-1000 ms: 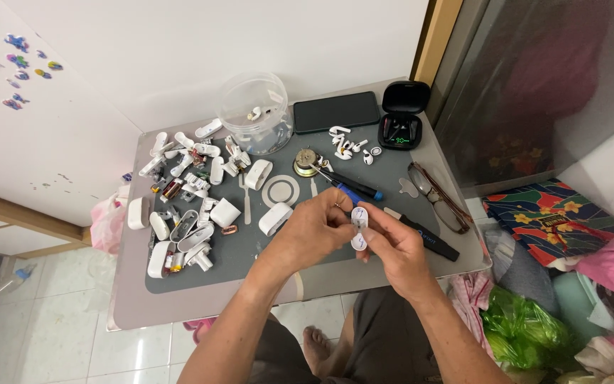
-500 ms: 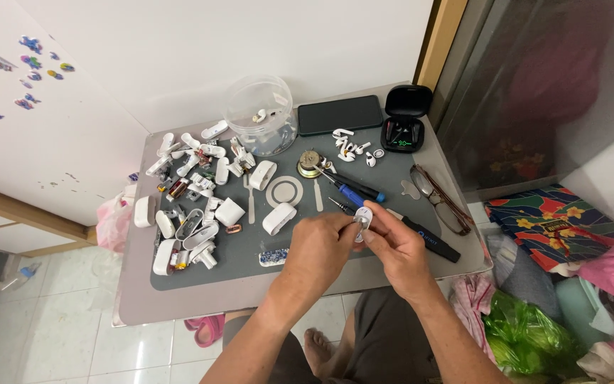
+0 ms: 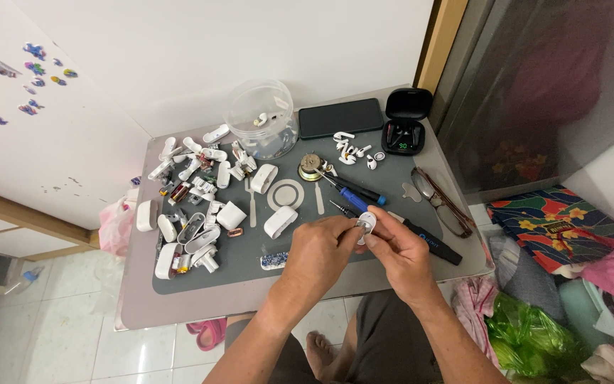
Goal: Assembling and inspecting small electronic components, specifically fitting internal parts into white plastic housings.
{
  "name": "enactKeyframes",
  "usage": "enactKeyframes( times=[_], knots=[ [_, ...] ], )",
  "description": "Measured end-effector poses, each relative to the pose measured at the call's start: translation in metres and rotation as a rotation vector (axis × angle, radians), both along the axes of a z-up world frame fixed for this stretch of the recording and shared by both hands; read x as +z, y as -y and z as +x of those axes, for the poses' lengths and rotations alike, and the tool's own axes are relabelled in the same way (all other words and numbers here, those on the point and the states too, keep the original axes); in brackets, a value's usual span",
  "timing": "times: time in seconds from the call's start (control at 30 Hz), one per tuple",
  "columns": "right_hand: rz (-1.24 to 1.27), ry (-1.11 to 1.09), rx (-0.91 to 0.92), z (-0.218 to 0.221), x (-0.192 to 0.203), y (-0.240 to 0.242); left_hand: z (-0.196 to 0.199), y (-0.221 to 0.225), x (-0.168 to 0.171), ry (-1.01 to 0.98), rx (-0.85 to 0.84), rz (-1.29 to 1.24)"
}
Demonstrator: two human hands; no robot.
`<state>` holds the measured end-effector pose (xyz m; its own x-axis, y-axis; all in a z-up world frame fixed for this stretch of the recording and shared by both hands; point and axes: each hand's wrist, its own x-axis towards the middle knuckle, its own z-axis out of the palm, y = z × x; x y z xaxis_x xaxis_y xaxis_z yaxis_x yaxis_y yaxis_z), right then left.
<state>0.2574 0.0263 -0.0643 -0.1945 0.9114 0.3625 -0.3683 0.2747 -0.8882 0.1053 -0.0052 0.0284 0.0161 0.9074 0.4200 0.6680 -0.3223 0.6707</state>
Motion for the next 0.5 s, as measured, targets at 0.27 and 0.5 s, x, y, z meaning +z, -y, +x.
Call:
enactKeyframes(
  times=[0.27, 0.5],
  knots=[
    [-0.023, -0.028, 0.0, 0.0012, 0.0035, 0.0006, 0.0042, 0.0002, -0.0005, 0.128, -0.006, 0.015],
    [-0.04, -0.037, -0.002, 0.002, 0.005, -0.0016, 0.0036, -0.0045, -0.0052, 0.17, 0.024, -0.01]
  ],
)
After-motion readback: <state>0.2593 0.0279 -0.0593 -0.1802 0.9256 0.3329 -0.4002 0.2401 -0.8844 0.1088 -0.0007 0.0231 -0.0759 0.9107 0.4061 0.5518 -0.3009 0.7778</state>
